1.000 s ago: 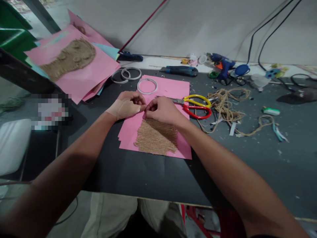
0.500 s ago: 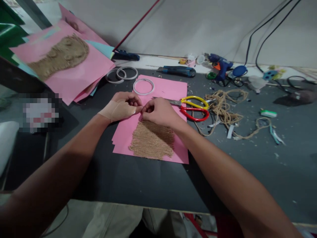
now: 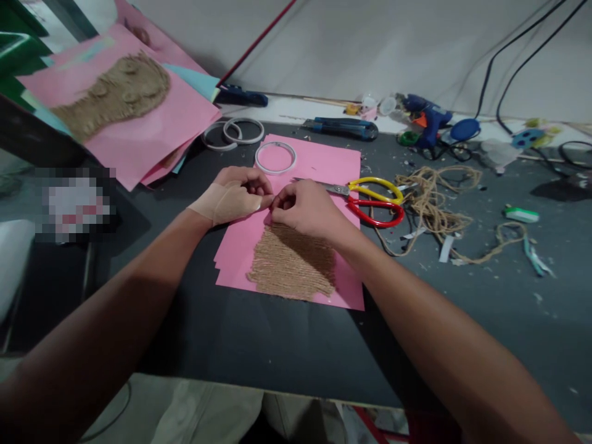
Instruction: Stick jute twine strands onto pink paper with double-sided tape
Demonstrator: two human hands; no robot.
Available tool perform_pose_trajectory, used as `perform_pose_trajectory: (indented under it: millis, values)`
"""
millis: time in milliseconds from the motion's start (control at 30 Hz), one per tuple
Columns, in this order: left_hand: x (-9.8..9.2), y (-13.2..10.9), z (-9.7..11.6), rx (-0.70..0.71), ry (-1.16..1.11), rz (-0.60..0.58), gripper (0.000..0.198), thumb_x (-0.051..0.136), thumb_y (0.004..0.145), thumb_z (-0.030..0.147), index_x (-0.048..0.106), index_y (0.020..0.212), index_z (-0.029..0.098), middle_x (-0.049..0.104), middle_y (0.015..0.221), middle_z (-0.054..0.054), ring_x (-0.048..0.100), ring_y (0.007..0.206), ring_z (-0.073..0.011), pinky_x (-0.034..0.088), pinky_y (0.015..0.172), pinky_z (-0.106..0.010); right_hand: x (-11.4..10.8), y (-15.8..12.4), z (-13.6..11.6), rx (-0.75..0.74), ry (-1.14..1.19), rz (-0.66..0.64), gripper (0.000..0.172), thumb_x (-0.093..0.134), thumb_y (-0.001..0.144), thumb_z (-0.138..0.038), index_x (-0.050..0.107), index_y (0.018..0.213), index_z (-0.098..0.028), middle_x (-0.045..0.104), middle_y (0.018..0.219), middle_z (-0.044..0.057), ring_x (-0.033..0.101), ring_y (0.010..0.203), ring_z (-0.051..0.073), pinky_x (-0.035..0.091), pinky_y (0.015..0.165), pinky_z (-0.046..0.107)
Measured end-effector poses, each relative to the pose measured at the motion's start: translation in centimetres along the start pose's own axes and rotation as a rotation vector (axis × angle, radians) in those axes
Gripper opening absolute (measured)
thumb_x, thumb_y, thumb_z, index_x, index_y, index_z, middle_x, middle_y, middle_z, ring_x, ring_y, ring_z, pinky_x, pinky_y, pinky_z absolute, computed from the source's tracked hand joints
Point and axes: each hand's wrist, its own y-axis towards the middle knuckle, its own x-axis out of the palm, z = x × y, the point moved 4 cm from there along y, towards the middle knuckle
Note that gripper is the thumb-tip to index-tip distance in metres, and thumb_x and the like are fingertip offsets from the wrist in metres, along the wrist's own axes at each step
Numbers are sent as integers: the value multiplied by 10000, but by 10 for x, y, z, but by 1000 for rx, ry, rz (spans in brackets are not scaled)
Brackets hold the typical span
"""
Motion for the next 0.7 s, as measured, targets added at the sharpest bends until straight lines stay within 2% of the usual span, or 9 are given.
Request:
perform_pose_trajectory:
  millis: [467,700]
  values:
    - [-1,0,1,26,11,0,122,724,706,233,757,786,147,695,699,-27,593,649,-127,464,624,-262,-1,0,5,-59,9,7,138,724,714,-252,784,805,-167,725,744,48,623,692,179,478,669,338]
    - [0,-1,0,34,-24,9,129,726,695,231,749,781,137,686,688,-22,588,644,-124,458,616,-258,0,-1,-1,-33,-51,5,109,739,708,-254,765,766,-166,692,690,29,584,653,167,429,625,333]
